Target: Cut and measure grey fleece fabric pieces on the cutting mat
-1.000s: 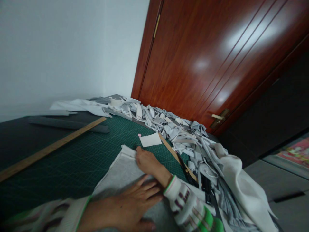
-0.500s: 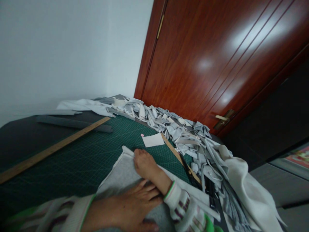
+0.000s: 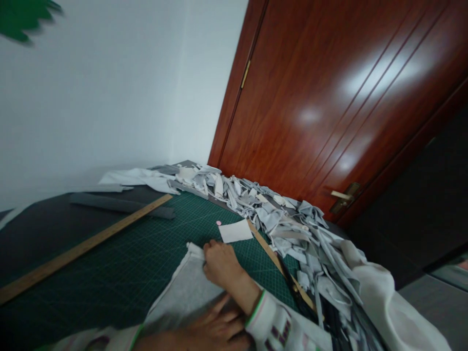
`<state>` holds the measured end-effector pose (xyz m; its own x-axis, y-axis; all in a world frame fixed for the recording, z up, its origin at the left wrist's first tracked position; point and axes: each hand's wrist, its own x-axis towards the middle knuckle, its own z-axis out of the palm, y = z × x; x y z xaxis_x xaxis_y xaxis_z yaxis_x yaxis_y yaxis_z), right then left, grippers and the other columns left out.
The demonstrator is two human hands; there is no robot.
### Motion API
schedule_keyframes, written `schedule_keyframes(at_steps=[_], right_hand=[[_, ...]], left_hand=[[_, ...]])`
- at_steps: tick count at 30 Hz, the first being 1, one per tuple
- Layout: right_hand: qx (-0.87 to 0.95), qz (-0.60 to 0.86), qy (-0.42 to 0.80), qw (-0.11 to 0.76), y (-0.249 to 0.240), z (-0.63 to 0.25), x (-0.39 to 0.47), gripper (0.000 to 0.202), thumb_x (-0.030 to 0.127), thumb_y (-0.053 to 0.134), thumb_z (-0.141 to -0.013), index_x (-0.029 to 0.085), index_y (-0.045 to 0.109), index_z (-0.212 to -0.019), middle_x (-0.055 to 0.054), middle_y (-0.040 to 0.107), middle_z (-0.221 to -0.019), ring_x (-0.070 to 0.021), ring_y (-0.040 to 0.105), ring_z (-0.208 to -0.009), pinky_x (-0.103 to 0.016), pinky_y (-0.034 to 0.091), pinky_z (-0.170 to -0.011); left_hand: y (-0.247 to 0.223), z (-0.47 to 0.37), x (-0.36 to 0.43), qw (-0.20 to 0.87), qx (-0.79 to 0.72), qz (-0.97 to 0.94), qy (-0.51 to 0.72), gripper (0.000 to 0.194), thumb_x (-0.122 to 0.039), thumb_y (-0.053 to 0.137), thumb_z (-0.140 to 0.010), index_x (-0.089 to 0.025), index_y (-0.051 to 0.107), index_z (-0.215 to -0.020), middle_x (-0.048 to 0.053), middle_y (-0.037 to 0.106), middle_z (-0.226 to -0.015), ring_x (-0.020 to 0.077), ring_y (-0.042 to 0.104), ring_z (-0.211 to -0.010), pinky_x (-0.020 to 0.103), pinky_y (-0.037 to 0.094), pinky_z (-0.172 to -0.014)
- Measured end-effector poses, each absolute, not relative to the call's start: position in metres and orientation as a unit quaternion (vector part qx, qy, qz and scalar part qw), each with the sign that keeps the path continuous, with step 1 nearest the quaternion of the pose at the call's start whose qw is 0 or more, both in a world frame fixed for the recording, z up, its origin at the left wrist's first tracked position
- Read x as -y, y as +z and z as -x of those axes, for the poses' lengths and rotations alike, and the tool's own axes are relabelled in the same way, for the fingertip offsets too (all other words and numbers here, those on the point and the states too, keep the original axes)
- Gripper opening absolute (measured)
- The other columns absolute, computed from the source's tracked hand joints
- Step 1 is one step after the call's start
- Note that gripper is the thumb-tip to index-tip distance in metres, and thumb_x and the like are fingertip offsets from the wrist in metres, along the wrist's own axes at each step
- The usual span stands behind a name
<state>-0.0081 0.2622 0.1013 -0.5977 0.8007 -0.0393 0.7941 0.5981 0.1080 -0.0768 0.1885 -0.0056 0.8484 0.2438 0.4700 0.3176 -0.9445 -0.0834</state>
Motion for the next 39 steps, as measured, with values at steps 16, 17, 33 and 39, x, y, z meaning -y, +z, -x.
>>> schedule_keyframes(at_steps=[16,17,33,39], right_hand=[[-0.88,-0.475,0.028,0.009,0.077,0.007,-0.258,0.02,0.015,0.035,-0.097,0.013,0.048,-0.111,-0.013,0.071,-0.098,-0.0253,0.071,-0.087,-0.032,0.051,-0.07],[-0.879,-0.475,0.032,0.005,0.076,0.007,-0.259,0.019,0.02,0.036,-0.099,0.013,0.048,-0.112,-0.013,0.072,-0.095,-0.0259,0.072,-0.085,-0.032,0.05,-0.068],[-0.892,-0.432,0.131,-0.033,0.078,-0.001,-0.288,0.015,0.023,0.045,-0.098,0.016,0.051,-0.109,-0.016,0.061,-0.113,-0.0267,0.058,-0.107,-0.037,0.05,-0.086],[-0.895,-0.443,0.048,-0.04,0.094,-0.018,-0.284,0.02,0.028,0.058,-0.091,0.015,0.055,-0.106,-0.013,0.058,-0.112,-0.0257,0.056,-0.104,-0.04,0.045,-0.094]], left_hand=[[0.037,0.088,-0.173,-0.143,0.178,0.963,-0.143,0.041,-0.029,0.042,-0.101,-0.017,0.044,-0.141,0.013,0.05,-0.147,0.0276,0.041,-0.138,0.05,0.029,-0.115],[0.039,0.088,-0.173,-0.132,0.179,0.965,-0.142,0.039,-0.027,0.042,-0.101,-0.017,0.048,-0.137,0.013,0.053,-0.144,0.0268,0.043,-0.137,0.049,0.029,-0.115],[0.044,0.087,-0.183,-0.175,0.179,0.957,-0.143,0.044,-0.03,0.044,-0.101,-0.018,0.041,-0.143,0.011,0.047,-0.15,0.0249,0.035,-0.143,0.051,0.016,-0.121],[0.05,0.095,-0.198,-0.192,0.288,0.922,-0.172,0.069,-0.055,0.047,-0.095,-0.015,0.032,-0.149,0.016,0.037,-0.155,0.0288,0.025,-0.147,0.052,0.014,-0.121]])
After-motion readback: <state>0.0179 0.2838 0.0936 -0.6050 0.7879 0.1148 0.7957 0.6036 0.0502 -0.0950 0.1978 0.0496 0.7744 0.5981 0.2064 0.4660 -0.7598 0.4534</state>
